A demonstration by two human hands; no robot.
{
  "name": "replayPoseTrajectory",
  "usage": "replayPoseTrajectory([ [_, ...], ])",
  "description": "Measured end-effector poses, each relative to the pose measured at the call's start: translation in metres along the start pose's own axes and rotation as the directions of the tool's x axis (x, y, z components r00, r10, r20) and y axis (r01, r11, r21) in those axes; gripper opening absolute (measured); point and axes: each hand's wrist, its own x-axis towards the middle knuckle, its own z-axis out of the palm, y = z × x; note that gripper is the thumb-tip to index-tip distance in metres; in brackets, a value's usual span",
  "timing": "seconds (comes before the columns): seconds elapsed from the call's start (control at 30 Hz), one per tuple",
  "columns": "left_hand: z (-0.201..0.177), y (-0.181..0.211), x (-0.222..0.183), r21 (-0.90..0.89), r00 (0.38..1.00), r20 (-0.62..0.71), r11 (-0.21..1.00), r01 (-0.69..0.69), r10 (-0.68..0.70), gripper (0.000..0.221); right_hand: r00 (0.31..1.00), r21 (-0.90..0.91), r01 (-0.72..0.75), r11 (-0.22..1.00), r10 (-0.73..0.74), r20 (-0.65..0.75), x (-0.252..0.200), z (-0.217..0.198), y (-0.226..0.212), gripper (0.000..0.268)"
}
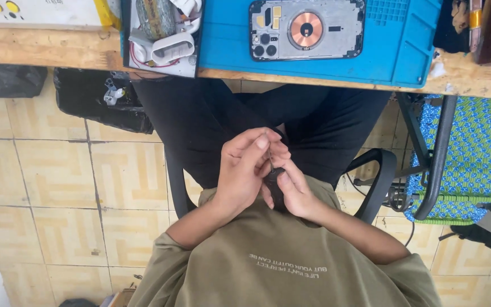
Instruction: Scraping adhesive and glass residue from the back of a smartphone chassis using a thin metal tool.
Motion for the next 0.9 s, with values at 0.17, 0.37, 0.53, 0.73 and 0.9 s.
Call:
replayPoseTrajectory([
  [0.17, 0.010, 0.008, -0.002, -0.219, 0.995, -0.007, 0.971, 0.092, -0.096, 0.024, 0.942, 0.726, -0.326, 0.605, 0.274, 0.195, -0.016, -0.008, 0.012, 0.057],
  [0.37, -0.004, -0.007, 0.005, -0.125, 0.998, -0.060, 0.992, 0.002, -0.010, 0.022, 0.998, -0.260, -0.052, 0.964, 0.041, -0.045, 0.001, -0.005, -0.006, 0.033],
  [0.53, 0.010, 0.007, 0.000, -0.228, 0.996, -0.039, 0.971, 0.070, -0.081, 0.025, 0.969, 0.347, -0.239, 0.907, 0.245, 0.027, -0.002, 0.005, -0.015, 0.051],
  [0.73, 0.012, 0.005, 0.003, -0.230, 0.994, -0.055, 0.970, 0.078, -0.093, 0.024, 0.962, 0.381, -0.257, 0.888, 0.274, 0.010, 0.000, 0.005, -0.021, 0.050],
  [0.9, 0.013, -0.002, 0.009, -0.179, 0.994, -0.099, 0.984, 0.018, -0.037, 0.023, 0.986, -0.345, -0.142, 0.928, 0.103, -0.131, 0.007, 0.007, -0.036, 0.035],
])
